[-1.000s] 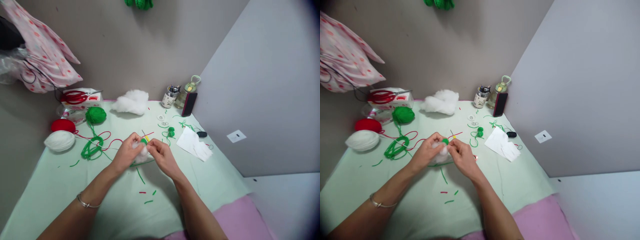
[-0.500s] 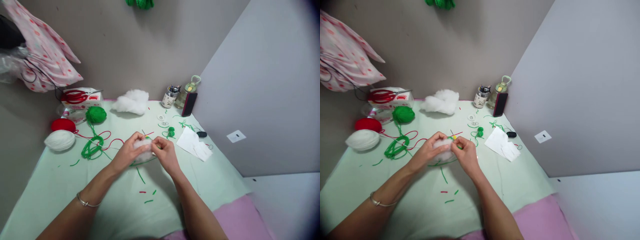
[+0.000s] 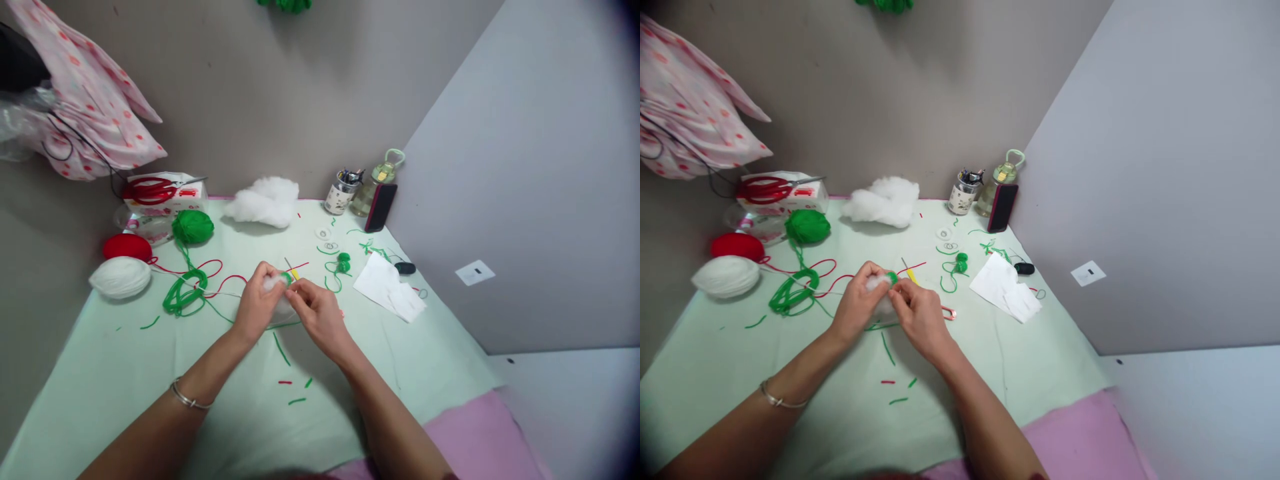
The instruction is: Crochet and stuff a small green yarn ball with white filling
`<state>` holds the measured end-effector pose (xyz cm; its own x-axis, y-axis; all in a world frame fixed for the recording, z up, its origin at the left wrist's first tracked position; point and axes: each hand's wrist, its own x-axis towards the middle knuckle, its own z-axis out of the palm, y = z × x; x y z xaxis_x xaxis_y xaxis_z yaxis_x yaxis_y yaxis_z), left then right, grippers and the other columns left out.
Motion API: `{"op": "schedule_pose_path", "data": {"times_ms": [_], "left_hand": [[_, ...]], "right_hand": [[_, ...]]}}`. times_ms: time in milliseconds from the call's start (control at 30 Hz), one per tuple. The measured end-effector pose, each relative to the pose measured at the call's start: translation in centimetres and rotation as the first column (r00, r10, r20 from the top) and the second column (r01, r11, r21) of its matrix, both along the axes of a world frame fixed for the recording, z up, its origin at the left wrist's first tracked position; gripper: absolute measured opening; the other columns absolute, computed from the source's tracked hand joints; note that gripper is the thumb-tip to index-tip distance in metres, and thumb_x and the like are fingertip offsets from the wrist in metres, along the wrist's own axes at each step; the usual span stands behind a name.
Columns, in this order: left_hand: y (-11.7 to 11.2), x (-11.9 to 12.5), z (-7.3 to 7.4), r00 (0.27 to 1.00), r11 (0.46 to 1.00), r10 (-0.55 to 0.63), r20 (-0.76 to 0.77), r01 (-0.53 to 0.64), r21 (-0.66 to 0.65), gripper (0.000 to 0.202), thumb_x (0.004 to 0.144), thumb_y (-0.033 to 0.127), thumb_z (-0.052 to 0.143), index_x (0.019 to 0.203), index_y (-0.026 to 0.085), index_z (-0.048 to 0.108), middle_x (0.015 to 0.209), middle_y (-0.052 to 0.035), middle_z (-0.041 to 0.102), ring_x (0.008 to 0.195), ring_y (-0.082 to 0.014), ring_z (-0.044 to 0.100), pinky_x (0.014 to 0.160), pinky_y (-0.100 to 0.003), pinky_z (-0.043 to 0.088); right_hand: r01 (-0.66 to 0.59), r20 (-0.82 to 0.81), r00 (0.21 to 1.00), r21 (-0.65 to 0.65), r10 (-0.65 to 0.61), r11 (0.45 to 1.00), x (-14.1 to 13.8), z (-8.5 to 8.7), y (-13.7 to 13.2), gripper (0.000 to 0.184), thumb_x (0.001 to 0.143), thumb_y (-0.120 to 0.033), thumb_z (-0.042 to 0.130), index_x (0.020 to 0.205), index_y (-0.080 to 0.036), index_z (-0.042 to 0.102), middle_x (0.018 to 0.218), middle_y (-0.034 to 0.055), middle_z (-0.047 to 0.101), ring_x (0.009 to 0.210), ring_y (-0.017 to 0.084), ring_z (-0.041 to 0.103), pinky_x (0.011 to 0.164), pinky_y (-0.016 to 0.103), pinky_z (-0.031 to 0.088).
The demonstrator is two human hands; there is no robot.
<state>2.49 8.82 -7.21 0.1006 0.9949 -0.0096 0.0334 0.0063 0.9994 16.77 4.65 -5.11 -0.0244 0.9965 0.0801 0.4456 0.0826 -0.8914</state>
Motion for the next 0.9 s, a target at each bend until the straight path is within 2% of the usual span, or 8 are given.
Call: {"op": "schedule_pose_path", "data": {"times_ms": [100, 200, 267, 333, 433, 567, 667, 900], "left_hand": [[0.2, -0.2, -0.2, 0.998, 1.000, -0.025, 0.065, 0.026, -0.013, 0.023, 0.078, 0.035, 0.066, 0.087, 0.023, 0.050, 0.079, 0.0046, 0.053, 0.071, -0.0151, 0.050, 0.069, -0.027, 0.040], [0.1, -0.2, -0.2, 0.993, 0.998, -0.036, 0.116, 0.040, -0.038, 0.025, 0.079, 0.036, 0.067, 0.091, 0.023, 0.049, 0.078, 0.0057, 0.054, 0.065, -0.0130, 0.050, 0.065, -0.025, 0.041], [0.0, -0.1, -0.2, 0.990, 0.997, -0.042, 0.138, 0.051, -0.058, 0.025, 0.080, 0.037, 0.066, 0.092, 0.024, 0.048, 0.075, 0.0065, 0.055, 0.059, -0.0122, 0.048, 0.061, -0.025, 0.040], [-0.2, -0.1, -0.1, 0.988, 0.996, -0.045, 0.151, 0.056, -0.069, 0.026, 0.081, 0.037, 0.066, 0.093, 0.024, 0.047, 0.073, 0.0070, 0.055, 0.056, -0.0118, 0.047, 0.058, -0.024, 0.040], [-0.3, -0.1, -0.1, 0.989, 0.998, -0.031, 0.146, 0.040, -0.058, 0.027, 0.080, 0.036, 0.068, 0.094, 0.024, 0.048, 0.075, 0.0064, 0.056, 0.058, -0.0121, 0.048, 0.060, -0.024, 0.041], [-0.4, -0.1, 0.3, 0.993, 0.999, -0.036, 0.113, 0.040, -0.029, 0.023, 0.079, 0.031, 0.070, 0.091, 0.022, 0.052, 0.082, 0.0045, 0.055, 0.072, -0.0130, 0.051, 0.069, -0.024, 0.042], [-0.4, -0.3, 0.8, 0.986, 0.992, -0.117, 0.116, 0.123, -0.039, 0.025, 0.080, 0.034, 0.072, 0.093, 0.022, 0.054, 0.086, 0.0033, 0.057, 0.075, -0.0136, 0.052, 0.069, -0.024, 0.042], [0.3, -1.5, 1.4, 0.937, 0.941, -0.302, 0.176, 0.322, -0.102, 0.029, 0.090, 0.048, 0.067, 0.091, 0.022, 0.056, 0.077, 0.0023, 0.060, 0.062, -0.0123, 0.053, 0.057, -0.024, 0.040]], "right_hand": [[0.068, -0.039, 0.997, 0.136, -0.063, 0.988, 0.8, 0.0, 0.6, 0.016, 0.090, -0.032, 0.068, 0.077, -0.023, 0.068, 0.081, 0.0021, 0.063, 0.079, 0.018, 0.056, 0.070, 0.030, 0.043], [0.064, -0.311, 0.950, 0.127, -0.022, 0.990, 1.4, 0.6, 0.8, 0.023, 0.087, -0.035, 0.071, 0.070, -0.022, 0.064, 0.107, 0.0079, 0.069, 0.100, 0.022, 0.063, 0.074, 0.032, 0.049], [0.008, -0.504, 0.863, 0.044, 0.015, 0.999, 1.4, 1.0, 0.7, 0.027, 0.088, -0.038, 0.069, 0.070, -0.022, 0.058, 0.107, 0.0073, 0.070, 0.085, 0.019, 0.065, 0.066, 0.030, 0.049], [-0.001, -0.560, 0.829, -0.028, -0.014, 1.000, 1.3, 1.2, 0.6, 0.022, 0.087, -0.039, 0.068, 0.079, -0.022, 0.057, 0.104, 0.0049, 0.070, 0.064, 0.013, 0.058, 0.059, 0.028, 0.045], [0.088, -0.341, 0.935, -0.034, -0.095, 0.995, 0.9, 1.0, 0.6, 0.020, 0.087, -0.039, 0.069, 0.094, -0.023, 0.059, 0.090, 0.0000, 0.066, 0.058, 0.011, 0.047, 0.056, 0.027, 0.039], [0.034, -0.055, 0.998, -0.018, -0.035, 0.999, 0.9, 0.3, 0.8, 0.029, 0.092, -0.045, 0.063, 0.075, -0.022, 0.056, 0.066, -0.0051, 0.046, 0.061, 0.012, 0.037, 0.058, 0.027, 0.031], [0.044, -0.113, 0.992, -0.057, -0.051, 0.997, 1.3, 0.0, 1.0, 0.035, 0.091, -0.047, 0.062, 0.070, -0.021, 0.053, 0.062, -0.0055, 0.041, 0.059, 0.012, 0.034, 0.057, 0.027, 0.029], [0.053, -0.122, 0.991, -0.061, -0.061, 0.997, 1.5, -0.1, 0.9, 0.021, 0.084, -0.036, 0.066, 0.072, -0.020, 0.059, 0.062, -0.0049, 0.046, 0.058, 0.011, 0.036, 0.056, 0.027, 0.028]]}}
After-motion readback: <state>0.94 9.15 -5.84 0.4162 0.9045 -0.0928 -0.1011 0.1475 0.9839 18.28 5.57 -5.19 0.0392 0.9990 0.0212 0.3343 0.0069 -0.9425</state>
